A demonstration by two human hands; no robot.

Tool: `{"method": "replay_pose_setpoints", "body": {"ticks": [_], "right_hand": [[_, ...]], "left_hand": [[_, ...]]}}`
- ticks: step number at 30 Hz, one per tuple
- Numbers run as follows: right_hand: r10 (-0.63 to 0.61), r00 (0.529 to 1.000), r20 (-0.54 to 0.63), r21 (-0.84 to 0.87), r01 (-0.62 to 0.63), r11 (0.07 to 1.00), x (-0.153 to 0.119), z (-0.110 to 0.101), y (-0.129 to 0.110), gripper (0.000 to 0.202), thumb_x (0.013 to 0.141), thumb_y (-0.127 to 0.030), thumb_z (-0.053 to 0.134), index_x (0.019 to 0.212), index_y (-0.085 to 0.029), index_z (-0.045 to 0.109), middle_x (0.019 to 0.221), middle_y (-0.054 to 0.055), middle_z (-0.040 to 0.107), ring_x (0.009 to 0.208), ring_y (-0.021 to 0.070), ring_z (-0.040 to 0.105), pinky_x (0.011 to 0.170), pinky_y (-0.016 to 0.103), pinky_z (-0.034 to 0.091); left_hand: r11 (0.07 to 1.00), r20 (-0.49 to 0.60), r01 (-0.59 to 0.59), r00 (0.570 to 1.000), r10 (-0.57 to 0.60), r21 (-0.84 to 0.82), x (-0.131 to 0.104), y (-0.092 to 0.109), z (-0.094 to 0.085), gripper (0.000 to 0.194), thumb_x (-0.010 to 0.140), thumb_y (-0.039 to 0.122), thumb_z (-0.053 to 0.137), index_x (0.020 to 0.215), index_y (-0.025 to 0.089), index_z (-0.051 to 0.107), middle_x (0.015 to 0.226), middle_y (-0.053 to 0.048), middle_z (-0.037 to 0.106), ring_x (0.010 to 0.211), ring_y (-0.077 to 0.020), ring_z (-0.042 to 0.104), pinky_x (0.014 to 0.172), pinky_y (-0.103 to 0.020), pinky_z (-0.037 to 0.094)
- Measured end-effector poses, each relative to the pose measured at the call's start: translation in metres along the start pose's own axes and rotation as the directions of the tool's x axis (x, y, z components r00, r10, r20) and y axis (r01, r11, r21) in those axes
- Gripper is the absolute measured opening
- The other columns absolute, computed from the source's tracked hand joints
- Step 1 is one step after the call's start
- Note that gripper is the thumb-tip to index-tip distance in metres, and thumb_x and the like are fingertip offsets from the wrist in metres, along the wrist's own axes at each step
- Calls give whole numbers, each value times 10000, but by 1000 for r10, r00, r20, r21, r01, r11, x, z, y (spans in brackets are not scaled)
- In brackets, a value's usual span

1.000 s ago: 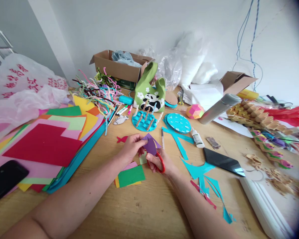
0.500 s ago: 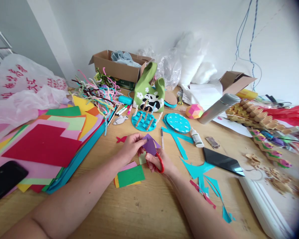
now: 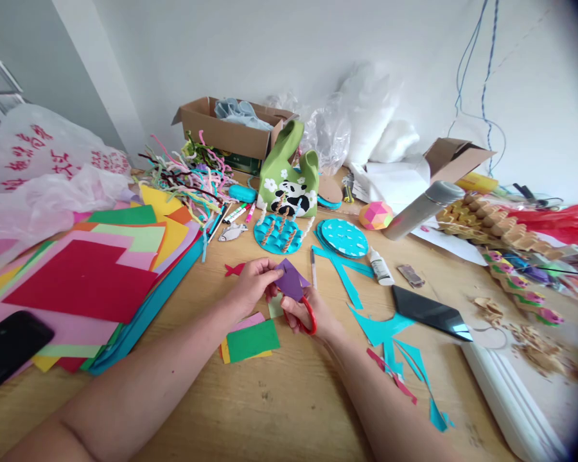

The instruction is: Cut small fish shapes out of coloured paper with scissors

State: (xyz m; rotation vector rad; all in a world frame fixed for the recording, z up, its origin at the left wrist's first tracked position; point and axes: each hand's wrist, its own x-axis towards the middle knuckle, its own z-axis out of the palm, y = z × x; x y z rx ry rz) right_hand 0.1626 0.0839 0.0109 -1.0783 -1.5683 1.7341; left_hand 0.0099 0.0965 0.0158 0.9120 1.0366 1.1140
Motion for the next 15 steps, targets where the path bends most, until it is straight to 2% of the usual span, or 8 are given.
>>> {"method": "replay_pose_setpoints", "body": {"ticks": [15], "right_hand": [[20,1000,-20,-4,-20,1000,-1,0,0,480,663,-607,722,755,-167,553,413,-68,499,312,72,438,320,169,305]], "left_hand": [[1000,-10,-17,1000,17,22,1,0,0,199,710,350,654,735,163,590,580,18,564,462,-95,486,435,-226,358]]}}
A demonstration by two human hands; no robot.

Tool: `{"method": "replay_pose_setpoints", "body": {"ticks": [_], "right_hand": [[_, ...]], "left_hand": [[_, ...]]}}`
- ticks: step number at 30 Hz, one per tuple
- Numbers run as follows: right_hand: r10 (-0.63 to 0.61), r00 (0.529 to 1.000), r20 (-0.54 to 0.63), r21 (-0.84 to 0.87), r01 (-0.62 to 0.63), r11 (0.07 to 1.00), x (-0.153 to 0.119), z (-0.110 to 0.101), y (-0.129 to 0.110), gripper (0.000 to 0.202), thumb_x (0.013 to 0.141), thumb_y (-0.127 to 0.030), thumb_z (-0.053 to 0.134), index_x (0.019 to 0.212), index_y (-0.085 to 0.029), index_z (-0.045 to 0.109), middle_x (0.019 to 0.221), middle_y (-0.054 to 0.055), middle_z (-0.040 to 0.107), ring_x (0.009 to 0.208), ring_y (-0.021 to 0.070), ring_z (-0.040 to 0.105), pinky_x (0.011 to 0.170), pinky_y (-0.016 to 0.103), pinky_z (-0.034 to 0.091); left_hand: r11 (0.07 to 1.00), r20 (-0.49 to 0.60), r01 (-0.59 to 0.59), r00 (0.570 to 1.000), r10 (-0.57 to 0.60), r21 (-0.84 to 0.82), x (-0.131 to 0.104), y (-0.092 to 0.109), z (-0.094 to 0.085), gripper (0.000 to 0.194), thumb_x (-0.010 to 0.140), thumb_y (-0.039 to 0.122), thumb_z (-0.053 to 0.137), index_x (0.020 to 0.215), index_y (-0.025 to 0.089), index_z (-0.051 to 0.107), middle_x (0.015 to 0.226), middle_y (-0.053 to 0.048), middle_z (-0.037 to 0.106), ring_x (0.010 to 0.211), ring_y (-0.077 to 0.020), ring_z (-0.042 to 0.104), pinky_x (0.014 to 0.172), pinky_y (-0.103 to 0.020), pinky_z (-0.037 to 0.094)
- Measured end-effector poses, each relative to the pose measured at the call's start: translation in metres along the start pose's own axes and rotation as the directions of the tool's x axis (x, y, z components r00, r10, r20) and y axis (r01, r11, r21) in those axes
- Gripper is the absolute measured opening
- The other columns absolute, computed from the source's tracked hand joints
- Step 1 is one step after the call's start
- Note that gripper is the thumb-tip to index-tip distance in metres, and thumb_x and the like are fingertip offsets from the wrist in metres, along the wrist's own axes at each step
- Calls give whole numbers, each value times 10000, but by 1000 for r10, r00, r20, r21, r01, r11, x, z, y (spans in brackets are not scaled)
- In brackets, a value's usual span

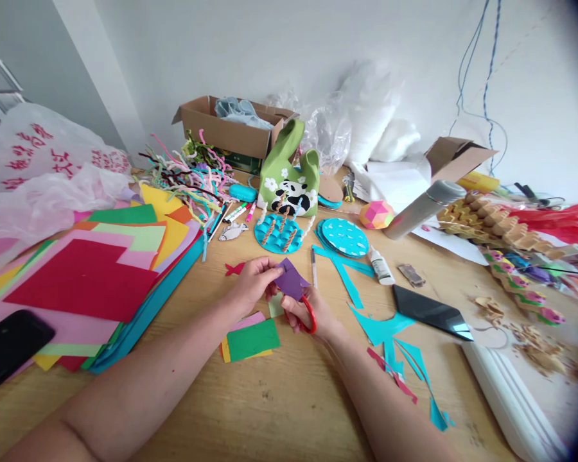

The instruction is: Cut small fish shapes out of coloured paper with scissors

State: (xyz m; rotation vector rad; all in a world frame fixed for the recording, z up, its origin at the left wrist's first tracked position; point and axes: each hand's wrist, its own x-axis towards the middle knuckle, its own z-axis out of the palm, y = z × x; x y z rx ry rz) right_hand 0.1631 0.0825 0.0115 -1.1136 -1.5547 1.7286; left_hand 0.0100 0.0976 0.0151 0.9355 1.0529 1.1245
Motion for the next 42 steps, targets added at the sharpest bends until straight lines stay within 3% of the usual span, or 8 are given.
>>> {"method": "replay_pose_setpoints", "body": {"ticks": [14,23,30,42], "right_hand": [[16,1000,-9,-34,-16,999,-1,0,-1,470,682,-605,704,655,-177,511,402,-57,499,316,69,422,338,179,275],[18,1000,-4,-49,-18,999,-1,0,-2,494,678,-632,696,771,-157,596,412,-57,494,321,83,434,336,183,296],[21,1000,8,-49,-21,999,-1,-1,-1,517,645,-639,723,788,-153,623,421,-50,511,336,87,461,341,178,323],[31,999,-27,-50,-32,998,-2,0,-2,495,658,-632,721,639,-170,544,426,-31,532,342,83,458,360,192,314]], "left_hand": [[1000,12,4,1000,-4,-7,-2,2,1,186,706,333,654,698,163,582,586,23,549,490,-92,484,464,-224,350],[1000,-34,7,999,-7,-2,-1,0,0,208,703,360,653,725,172,567,590,26,551,476,-98,486,440,-227,352],[1000,-12,-2,1000,2,10,-2,2,1,197,706,350,656,704,174,567,570,35,532,465,-94,469,440,-228,342],[1000,4,-23,1000,23,-6,-2,2,2,173,693,309,659,665,171,557,584,27,537,499,-94,474,481,-222,343]]}}
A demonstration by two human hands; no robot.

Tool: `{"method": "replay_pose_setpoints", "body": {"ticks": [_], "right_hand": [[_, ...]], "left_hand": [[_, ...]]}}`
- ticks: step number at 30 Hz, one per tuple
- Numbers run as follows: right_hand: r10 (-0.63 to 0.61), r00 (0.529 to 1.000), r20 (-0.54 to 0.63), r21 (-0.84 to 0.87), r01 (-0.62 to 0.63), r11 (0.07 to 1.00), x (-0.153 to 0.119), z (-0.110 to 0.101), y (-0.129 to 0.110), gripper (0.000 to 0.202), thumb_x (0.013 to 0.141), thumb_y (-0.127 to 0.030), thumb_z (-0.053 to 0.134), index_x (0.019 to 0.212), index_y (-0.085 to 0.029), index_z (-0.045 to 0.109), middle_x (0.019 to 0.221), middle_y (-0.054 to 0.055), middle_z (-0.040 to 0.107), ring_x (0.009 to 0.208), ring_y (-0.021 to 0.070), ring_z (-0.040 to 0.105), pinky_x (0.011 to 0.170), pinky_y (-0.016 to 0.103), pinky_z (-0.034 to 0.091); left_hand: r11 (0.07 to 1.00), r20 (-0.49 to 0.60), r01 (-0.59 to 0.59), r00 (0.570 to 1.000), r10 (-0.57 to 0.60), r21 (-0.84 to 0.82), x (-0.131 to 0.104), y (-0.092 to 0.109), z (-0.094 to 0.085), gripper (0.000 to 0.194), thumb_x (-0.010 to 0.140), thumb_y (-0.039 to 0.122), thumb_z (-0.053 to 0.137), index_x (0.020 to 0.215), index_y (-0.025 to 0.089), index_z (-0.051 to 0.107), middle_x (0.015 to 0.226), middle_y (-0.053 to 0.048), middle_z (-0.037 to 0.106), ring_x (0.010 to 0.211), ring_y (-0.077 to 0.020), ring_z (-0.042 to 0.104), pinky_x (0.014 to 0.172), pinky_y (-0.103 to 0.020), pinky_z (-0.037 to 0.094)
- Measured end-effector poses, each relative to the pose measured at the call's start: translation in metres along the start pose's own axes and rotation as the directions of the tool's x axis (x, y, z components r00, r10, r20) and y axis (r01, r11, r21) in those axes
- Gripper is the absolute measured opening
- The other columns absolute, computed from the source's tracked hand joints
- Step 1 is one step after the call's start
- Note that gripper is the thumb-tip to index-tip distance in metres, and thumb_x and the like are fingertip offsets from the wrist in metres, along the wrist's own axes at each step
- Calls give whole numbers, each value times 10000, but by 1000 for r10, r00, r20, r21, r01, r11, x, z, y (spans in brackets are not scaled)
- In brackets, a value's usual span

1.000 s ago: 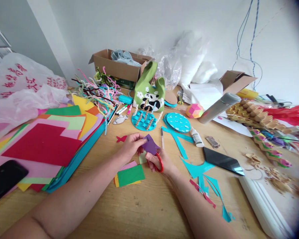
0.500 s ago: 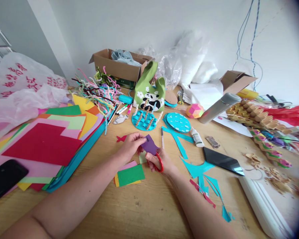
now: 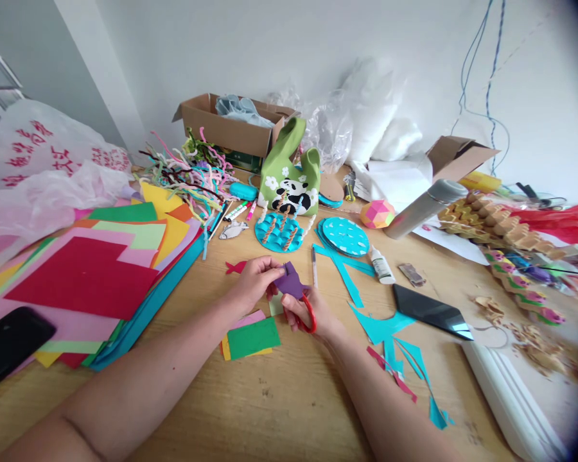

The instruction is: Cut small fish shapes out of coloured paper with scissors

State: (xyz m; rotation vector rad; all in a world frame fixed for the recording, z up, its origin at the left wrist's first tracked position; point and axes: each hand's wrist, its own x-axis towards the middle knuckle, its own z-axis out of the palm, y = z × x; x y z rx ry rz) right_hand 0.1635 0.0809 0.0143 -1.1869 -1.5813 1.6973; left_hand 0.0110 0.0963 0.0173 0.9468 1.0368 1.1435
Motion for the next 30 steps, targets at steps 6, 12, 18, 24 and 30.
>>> {"method": "replay_pose_setpoints", "body": {"ticks": [6,12,18,24,30], "right_hand": [[-11,1000,11,11,11,1000,1,0,4,511,657,-653,710,723,-157,601,427,-43,525,338,86,462,352,191,319],[-11,1000,8,-9,11,1000,1,0,4,498,690,-647,685,684,-162,575,414,-40,512,333,83,440,356,194,298],[-3,1000,9,-22,3,1000,1,0,4,499,692,-647,681,741,-156,601,403,-46,503,329,88,436,351,194,294],[-9,1000,5,-20,9,1000,3,0,6,500,680,-641,697,739,-153,610,381,-50,492,306,81,420,333,186,262],[-15,1000,-12,18,15,1000,2,2,3,524,641,-646,724,764,-141,652,393,-49,492,301,73,405,322,186,256]], "left_hand": [[1000,-4,-5,1000,5,3,0,0,0,183,688,321,661,659,174,556,580,26,534,502,-98,470,486,-224,339],[1000,0,-8,1000,8,2,1,-1,0,169,688,309,653,654,175,554,590,30,534,511,-94,463,496,-228,331],[1000,4,-4,1000,4,3,1,-2,-1,177,695,316,653,665,178,545,593,35,531,516,-94,464,502,-227,335],[1000,1,13,1000,-13,-1,1,-2,-1,176,695,321,654,678,173,561,598,27,547,508,-96,468,483,-227,328],[998,1,11,1000,-11,-61,3,-6,-2,159,695,304,674,687,171,588,607,28,565,527,-96,495,518,-228,367]]}}
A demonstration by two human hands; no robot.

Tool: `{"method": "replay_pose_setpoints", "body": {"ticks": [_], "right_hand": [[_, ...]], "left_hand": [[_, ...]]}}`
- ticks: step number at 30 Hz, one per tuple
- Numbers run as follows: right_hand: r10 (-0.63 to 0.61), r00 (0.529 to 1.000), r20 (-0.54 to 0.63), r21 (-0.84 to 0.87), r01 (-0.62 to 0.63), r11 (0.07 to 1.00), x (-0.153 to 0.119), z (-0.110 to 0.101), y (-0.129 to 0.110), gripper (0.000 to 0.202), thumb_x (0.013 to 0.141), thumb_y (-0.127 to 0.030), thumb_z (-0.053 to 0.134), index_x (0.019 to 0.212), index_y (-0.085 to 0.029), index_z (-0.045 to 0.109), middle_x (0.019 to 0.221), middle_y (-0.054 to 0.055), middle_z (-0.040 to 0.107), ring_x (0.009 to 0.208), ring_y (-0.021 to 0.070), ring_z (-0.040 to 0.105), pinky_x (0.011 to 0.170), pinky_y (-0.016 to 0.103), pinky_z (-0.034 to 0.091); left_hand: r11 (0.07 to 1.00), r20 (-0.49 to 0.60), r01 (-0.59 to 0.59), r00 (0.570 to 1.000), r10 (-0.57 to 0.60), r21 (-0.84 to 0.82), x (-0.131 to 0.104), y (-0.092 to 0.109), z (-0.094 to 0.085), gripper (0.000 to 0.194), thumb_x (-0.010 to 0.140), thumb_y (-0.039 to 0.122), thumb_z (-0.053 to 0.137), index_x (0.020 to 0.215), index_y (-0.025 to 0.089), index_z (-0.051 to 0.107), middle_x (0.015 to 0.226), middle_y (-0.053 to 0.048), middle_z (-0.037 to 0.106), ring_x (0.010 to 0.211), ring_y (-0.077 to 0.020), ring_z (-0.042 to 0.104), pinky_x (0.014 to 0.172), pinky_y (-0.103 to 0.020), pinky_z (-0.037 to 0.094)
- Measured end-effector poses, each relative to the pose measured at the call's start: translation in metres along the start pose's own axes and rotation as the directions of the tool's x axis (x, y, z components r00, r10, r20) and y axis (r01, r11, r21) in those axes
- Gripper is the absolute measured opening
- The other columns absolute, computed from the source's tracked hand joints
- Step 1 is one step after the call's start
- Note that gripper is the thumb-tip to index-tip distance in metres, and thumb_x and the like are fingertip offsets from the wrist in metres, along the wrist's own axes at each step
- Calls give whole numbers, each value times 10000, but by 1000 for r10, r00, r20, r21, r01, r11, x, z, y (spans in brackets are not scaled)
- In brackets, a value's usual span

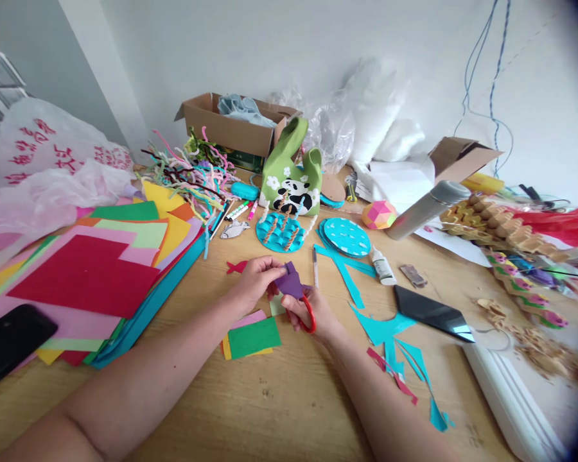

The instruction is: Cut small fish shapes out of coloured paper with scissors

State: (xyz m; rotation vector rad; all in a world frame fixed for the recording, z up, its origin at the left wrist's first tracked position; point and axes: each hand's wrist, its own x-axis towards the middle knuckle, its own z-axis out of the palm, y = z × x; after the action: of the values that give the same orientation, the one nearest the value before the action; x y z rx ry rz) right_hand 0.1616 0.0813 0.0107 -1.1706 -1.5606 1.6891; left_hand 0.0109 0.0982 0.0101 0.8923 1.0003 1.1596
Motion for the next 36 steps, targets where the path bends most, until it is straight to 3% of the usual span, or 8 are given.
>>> {"method": "replay_pose_setpoints", "body": {"ticks": [7,12,15,22,26,29,32,36], "right_hand": [[-23,999,-43,3,24,1000,0,2,-5,530,631,-670,713,725,-153,637,392,-44,482,300,79,391,314,203,238],[-44,996,-72,27,46,999,0,1,-8,521,616,-669,724,702,-166,623,395,-46,480,306,87,394,310,212,255],[-31,995,-90,3,31,1000,0,2,-8,493,619,-636,745,646,-167,595,395,-42,485,313,90,409,314,208,254],[-56,973,-225,-94,36,995,-5,-3,-19,485,629,-602,748,574,-190,498,402,-32,498,342,93,419,344,203,256],[-145,888,-436,-217,53,975,-9,-19,-35,440,742,-588,644,607,-196,495,453,-3,540,397,112,457,395,217,319],[-294,839,-457,-481,45,876,-12,-27,-38,300,786,-442,625,656,-197,513,568,13,580,516,140,516,512,247,405],[-435,861,-262,-762,92,641,-14,-25,-32,50,784,-239,581,768,-191,576,734,51,617,723,192,564,652,284,450],[-434,899,-63,-881,154,447,-7,-20,-23,89,798,-162,555,878,-182,589,804,70,632,853,220,539,731,295,452]], "left_hand": [[990,-11,77,997,-79,-119,1,0,1,159,655,287,710,704,163,622,615,7,600,505,-100,524,481,-223,356],[943,107,242,969,-223,-228,-1,6,1,207,621,302,735,627,152,592,540,3,565,425,-90,472,408,-225,267],[912,170,300,951,-260,-280,-2,9,1,176,594,256,733,631,144,602,543,6,565,427,-88,462,417,-230,294],[898,119,211,977,-178,-386,-1,13,4,137,574,145,729,677,126,641,656,-29,654,591,-125,588,580,-241,452],[916,90,145,989,-120,-374,3,10,0,145,627,193,740,722,122,657,664,-52,672,582,-136,596,597,-269,470],[923,29,74,997,-69,-378,7,6,-4,170,607,173,759,730,128,651,638,-29,652,579,-118,589,563,-232,442],[921,-3,41,999,-46,-387,11,2,-6,206,584,160,772,748,136,649,629,-9,638,586,-108,588,559,-215,435],[927,-16,33,999,-42,-374,11,1,-6,215,575,180,787,728,134,643,615,3,622,563,-92,567,543,-204,423]]}}
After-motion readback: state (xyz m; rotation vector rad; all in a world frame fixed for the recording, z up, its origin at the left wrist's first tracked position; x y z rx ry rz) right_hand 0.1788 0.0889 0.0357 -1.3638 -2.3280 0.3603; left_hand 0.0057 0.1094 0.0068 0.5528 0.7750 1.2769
